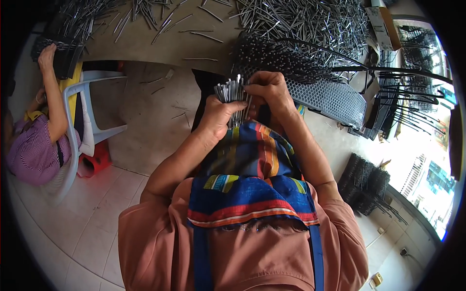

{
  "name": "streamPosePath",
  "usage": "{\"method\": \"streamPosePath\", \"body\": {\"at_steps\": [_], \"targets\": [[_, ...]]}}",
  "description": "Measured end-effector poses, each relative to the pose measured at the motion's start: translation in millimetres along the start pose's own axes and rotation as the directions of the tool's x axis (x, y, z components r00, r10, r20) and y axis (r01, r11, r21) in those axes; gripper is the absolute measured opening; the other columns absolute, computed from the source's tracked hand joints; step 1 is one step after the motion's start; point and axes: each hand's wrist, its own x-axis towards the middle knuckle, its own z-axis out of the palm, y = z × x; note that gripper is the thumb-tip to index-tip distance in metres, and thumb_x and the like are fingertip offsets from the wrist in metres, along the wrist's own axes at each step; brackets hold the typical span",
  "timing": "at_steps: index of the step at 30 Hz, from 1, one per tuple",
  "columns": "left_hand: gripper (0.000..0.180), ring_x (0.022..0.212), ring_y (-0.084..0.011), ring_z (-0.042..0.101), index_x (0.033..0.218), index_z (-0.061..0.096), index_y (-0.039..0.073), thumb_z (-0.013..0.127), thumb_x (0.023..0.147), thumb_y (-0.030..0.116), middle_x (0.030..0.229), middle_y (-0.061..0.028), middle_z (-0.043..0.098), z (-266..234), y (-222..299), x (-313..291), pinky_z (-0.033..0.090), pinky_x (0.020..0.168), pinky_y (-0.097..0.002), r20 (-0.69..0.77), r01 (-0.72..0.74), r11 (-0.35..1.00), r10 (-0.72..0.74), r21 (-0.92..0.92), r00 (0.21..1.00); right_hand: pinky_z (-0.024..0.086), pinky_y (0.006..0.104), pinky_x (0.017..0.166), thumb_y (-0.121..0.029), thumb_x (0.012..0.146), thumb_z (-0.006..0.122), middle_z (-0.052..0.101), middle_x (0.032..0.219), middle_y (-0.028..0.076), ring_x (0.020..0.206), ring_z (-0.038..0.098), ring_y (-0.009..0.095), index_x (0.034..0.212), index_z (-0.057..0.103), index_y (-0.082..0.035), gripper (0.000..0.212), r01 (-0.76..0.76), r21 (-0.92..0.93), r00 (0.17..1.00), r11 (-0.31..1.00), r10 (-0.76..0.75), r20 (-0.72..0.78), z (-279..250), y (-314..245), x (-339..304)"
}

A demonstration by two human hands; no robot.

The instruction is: Insert thin metal pins into a perforated frame to assemble brush-like components.

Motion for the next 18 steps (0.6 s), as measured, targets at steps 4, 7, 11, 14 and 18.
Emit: {"method": "streamPosePath", "body": {"at_steps": [4, 7, 11, 14, 18], "targets": [[0.017, 0.069, -0.0217, 0.069, 0.097, 0.066, -0.003, 0.065, 0.080, -0.006, 0.084, -0.0117, 0.069, -3, -11, -3, 0.055, 0.059, -0.0324, -0.155, 0.052, 0.991, -0.071, -0.120, 0.985, 0.036, 0.0214, 0.046, -0.005, 0.079, 0.073, 0.059, 0.060, -0.001, 0.051, 0.049, 0.004, 0.080, 0.069, -0.002, 0.005, 0.115, 0.129, 0.978, 0.985, -0.090, -0.188, -7, -1, -2], [0.016, 0.068, -0.0210, 0.068, 0.097, 0.066, -0.002, 0.064, 0.081, -0.004, 0.083, -0.0122, 0.069, -13, -29, -6, 0.054, 0.058, -0.0314, -0.176, 0.151, 0.985, -0.163, -0.084, 0.971, 0.036, 0.0193, 0.051, 0.001, 0.079, 0.072, 0.059, 0.066, -0.004, 0.055, 0.047, 0.004, 0.083, 0.070, -0.002, 0.005, 0.422, 0.041, 0.774, 0.906, -0.336, -0.536, -2, -13, 0], [0.020, 0.069, -0.0193, 0.068, 0.100, 0.065, -0.001, 0.061, 0.081, -0.005, 0.082, -0.0116, 0.070, -19, -46, -17, 0.054, 0.060, -0.0306, -0.114, 0.182, 0.979, -0.171, 0.091, 0.979, 0.042, 0.0186, 0.063, 0.008, 0.075, 0.072, 0.062, 0.074, -0.001, 0.069, 0.055, 0.005, 0.083, 0.069, 0.001, 0.011, 0.553, -0.300, 0.637, 0.777, -0.627, -0.449, -8, 6, 23], [0.016, 0.066, -0.0177, 0.067, 0.096, 0.066, -0.001, 0.061, 0.081, -0.005, 0.081, -0.0099, 0.070, -12, -44, -23, 0.053, 0.059, -0.0292, -0.111, 0.151, 0.982, -0.138, 0.110, 0.984, 0.042, 0.0228, 0.056, 0.004, 0.071, 0.075, 0.061, 0.071, 0.005, 0.061, 0.055, 0.009, 0.081, 0.068, 0.000, 0.013, 0.560, -0.421, 0.597, 0.714, -0.700, -0.393, -4, -3, 22], [0.009, 0.065, -0.0164, 0.067, 0.088, 0.068, -0.001, 0.064, 0.081, -0.003, 0.077, -0.0087, 0.070, -6, -36, -22, 0.052, 0.058, -0.0279, -0.167, 0.115, 0.990, -0.100, 0.085, 0.981, 0.044, 0.0216, 0.059, 0.005, 0.073, 0.074, 0.063, 0.072, 0.003, 0.064, 0.057, 0.008, 0.083, 0.070, 0.000, 0.012, 0.521, -0.513, 0.602, 0.682, -0.720, -0.345, -1, -7, 21]]}}
